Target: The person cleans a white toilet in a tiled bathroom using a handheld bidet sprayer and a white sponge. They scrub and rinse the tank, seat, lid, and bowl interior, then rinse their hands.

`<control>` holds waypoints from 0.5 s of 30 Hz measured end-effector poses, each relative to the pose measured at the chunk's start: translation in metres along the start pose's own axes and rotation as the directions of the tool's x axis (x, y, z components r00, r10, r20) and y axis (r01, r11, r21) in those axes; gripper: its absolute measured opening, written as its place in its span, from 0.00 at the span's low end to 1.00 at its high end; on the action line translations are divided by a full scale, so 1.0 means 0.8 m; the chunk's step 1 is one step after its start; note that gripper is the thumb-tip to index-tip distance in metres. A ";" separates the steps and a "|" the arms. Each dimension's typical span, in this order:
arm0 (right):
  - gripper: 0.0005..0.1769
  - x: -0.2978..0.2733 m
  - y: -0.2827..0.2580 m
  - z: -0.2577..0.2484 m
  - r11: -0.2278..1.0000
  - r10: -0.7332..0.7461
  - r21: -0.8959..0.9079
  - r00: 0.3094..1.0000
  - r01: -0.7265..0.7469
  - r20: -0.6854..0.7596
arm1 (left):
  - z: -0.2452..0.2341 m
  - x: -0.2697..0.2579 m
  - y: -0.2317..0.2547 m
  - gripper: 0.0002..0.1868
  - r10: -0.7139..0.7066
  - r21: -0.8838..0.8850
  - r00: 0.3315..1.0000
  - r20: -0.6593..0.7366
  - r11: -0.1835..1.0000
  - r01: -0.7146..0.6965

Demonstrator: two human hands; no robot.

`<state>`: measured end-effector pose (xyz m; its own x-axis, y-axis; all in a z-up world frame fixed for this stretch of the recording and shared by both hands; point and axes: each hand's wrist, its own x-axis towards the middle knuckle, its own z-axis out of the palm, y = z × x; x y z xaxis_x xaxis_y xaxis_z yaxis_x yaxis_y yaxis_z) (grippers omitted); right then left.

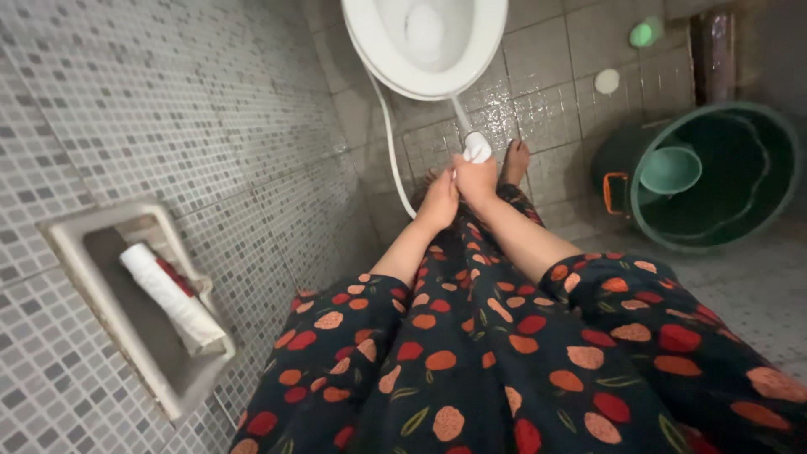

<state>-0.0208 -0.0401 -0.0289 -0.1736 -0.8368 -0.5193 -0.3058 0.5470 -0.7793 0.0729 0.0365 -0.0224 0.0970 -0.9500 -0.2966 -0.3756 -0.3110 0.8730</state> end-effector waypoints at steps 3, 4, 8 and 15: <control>0.12 -0.008 0.005 -0.002 0.999 0.033 0.029 0.997 -0.035 0.076 | -0.004 -0.009 0.005 0.23 -0.039 0.042 0.999 0.006 0.998 0.039; 0.12 -0.011 0.005 0.000 0.999 0.039 0.027 0.995 -0.041 0.088 | -0.007 -0.012 0.006 0.23 -0.064 0.063 0.998 0.005 0.996 0.064; 0.12 -0.011 0.008 -0.008 0.982 0.056 0.169 0.988 -0.080 0.143 | -0.007 -0.010 0.017 0.18 -0.071 0.087 0.996 0.057 0.994 0.066; 0.11 0.053 0.013 -0.072 0.992 -0.007 0.127 0.999 0.011 -0.033 | 0.059 0.047 0.058 0.18 0.041 0.123 0.997 0.071 0.991 -0.050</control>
<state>-0.0856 -0.0710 -0.0386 -0.2028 -0.8407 -0.5020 -0.1860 0.5364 -0.8232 0.0156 -0.0121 -0.0112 0.0158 -0.9577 -0.2872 -0.4902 -0.2578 0.8326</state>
